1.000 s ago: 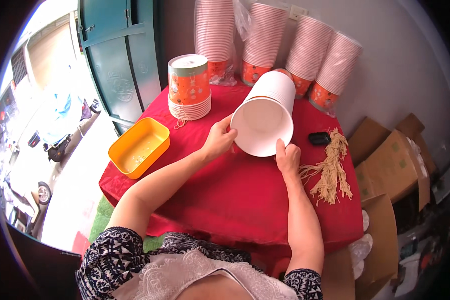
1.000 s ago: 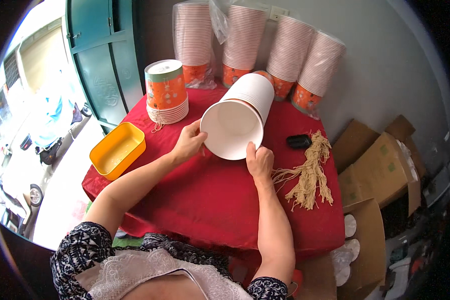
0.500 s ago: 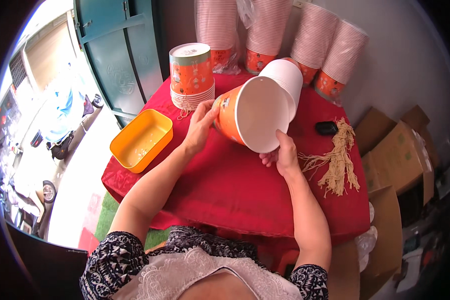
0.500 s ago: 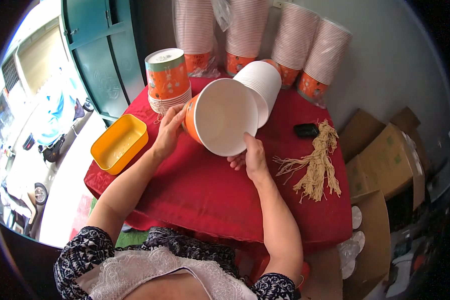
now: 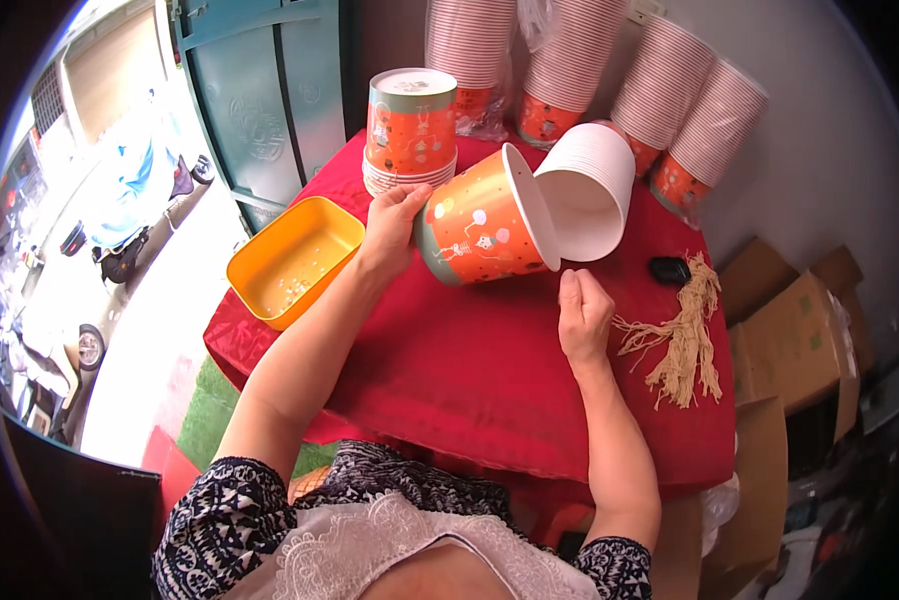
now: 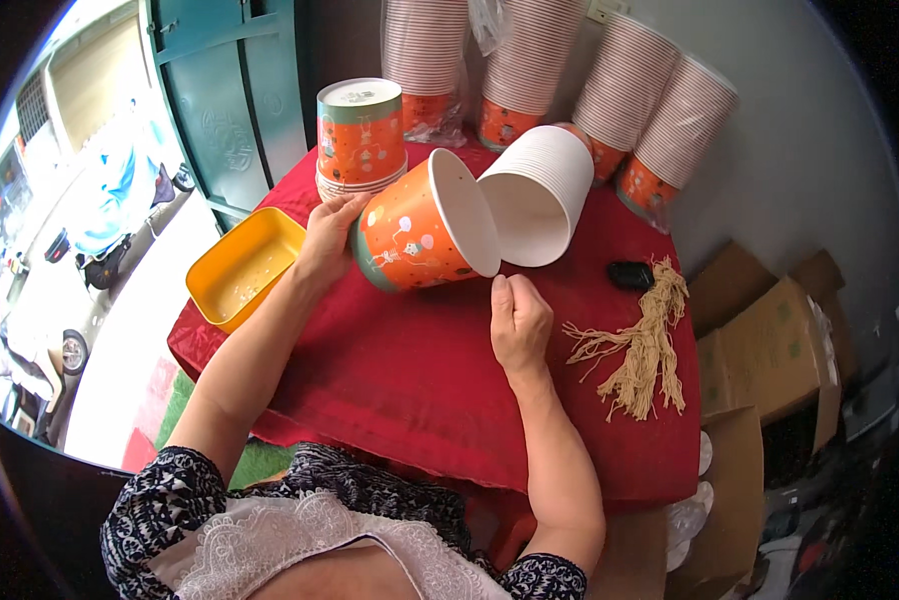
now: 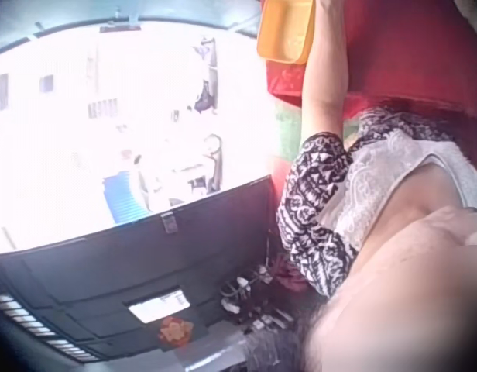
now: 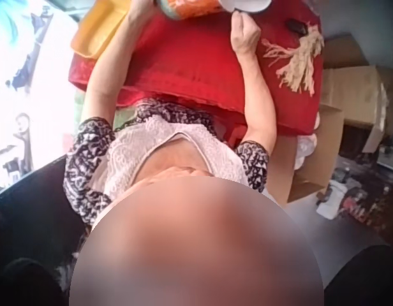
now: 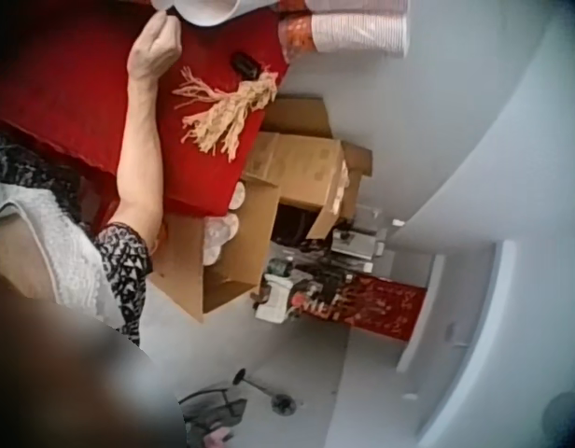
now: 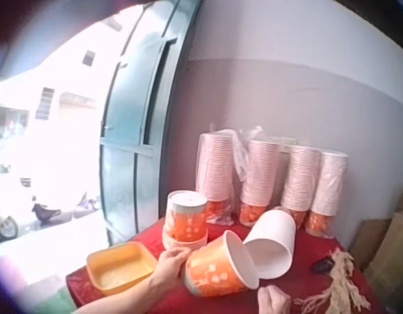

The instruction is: Manually threading and knotting strings into the pre-punched holes of decorative paper buckets.

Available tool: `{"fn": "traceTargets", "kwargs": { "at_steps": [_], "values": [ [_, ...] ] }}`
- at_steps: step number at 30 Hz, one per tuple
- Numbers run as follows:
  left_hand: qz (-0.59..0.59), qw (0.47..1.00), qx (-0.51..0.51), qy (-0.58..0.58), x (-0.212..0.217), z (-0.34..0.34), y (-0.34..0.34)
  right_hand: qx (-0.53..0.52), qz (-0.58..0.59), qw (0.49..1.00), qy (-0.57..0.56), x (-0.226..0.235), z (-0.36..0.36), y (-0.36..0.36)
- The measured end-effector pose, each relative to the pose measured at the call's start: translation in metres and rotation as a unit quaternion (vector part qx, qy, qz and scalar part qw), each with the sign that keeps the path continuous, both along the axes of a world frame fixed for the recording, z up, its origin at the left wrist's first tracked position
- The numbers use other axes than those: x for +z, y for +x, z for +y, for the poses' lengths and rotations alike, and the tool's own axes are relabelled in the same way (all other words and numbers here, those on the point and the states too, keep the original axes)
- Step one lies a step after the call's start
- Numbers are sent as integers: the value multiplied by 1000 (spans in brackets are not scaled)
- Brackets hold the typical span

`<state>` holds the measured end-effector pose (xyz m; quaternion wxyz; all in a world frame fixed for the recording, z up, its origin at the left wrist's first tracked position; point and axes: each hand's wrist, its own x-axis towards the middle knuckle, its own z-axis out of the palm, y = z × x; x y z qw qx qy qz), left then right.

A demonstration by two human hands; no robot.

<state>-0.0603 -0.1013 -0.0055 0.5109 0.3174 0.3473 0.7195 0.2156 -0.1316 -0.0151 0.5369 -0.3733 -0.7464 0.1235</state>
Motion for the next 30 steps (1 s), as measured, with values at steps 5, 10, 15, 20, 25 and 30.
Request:
{"fn": "traceTargets", "kwargs": {
  "at_steps": [5, 10, 15, 20, 25, 30],
  "values": [
    [3, 1000, -11, -7, 8, -5, -6, 40, 7, 995, 91, 12, -10, -14],
    [17, 1000, -1, 9, 16, -7, -3, 91, -24, 994, 63, 1, -8, -16],
    [494, 773, 369, 148, 14, -14, 11, 119, 38, 992, -20, -5, -9, -18],
    [483, 788, 255, 284, 5, -43, 57, 170, 136, 962, -165, -17, -5, -14],
    [522, 800, 123, 268, -3, -67, 86, 294, 267, 887, -236, -8, -8, -17],
    [494, 816, 126, 273, -8, -65, 91, 318, 283, 865, -268, -8, -8, -18]
  ]
}}
